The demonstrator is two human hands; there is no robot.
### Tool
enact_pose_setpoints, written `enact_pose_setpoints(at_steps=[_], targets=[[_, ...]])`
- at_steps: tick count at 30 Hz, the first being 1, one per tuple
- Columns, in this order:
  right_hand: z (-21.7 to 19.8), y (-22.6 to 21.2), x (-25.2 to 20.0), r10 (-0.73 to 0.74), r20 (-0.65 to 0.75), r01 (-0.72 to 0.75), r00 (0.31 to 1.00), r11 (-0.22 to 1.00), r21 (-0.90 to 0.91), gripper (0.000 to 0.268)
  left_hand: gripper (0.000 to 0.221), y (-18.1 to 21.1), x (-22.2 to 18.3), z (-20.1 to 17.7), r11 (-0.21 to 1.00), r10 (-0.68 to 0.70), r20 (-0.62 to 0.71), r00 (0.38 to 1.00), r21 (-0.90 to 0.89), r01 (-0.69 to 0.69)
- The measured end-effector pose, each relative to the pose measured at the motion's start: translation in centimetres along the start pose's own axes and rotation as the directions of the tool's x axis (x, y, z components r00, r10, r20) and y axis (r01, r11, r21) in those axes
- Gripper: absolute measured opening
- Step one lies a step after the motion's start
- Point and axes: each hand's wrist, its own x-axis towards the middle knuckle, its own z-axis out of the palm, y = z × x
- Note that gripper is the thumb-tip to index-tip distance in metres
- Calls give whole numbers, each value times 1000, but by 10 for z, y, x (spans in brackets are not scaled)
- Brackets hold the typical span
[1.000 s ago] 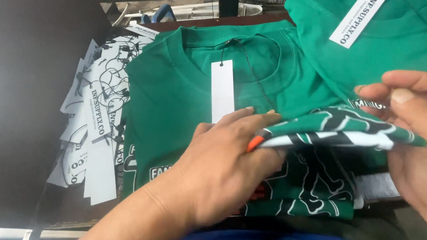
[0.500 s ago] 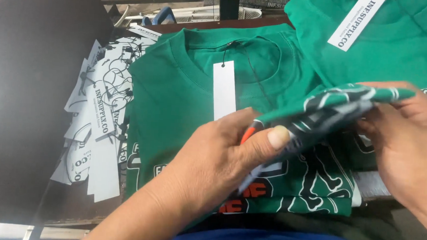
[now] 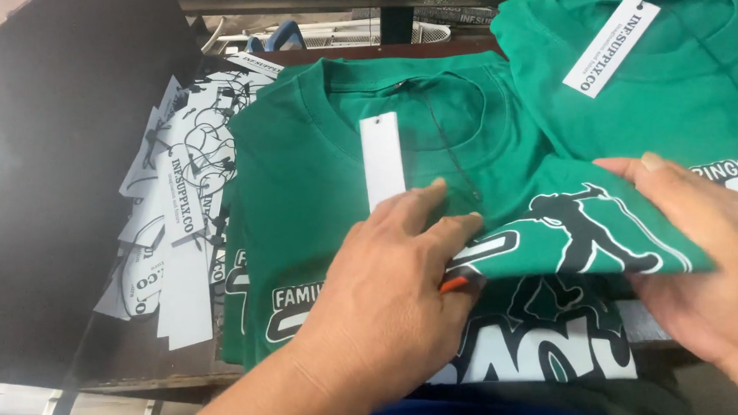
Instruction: Attaching brand tags to t-shirts using a manual tagging gun and stacking them.
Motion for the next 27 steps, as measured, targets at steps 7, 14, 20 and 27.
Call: enact_pose_setpoints(at_steps=[7,14,20,27], targets=[[29,-31,1,301,-71,-307,951,946,-108,70,59,3,-2,0,993,-18,67,998,116,10],[46,-20,19,171,67,-177,983,980,91,71,64,3,-6,-35,717,-390,125,912,-581,386],[51,-6,38,121,90,-124,989,992,28,72,77,5,-7,-45,511,-528,216,821,-691,511],[41,3,54,72,224,-138,972,945,296,81,85,8,-8,-28,967,-12,-115,993,-253,-17]])
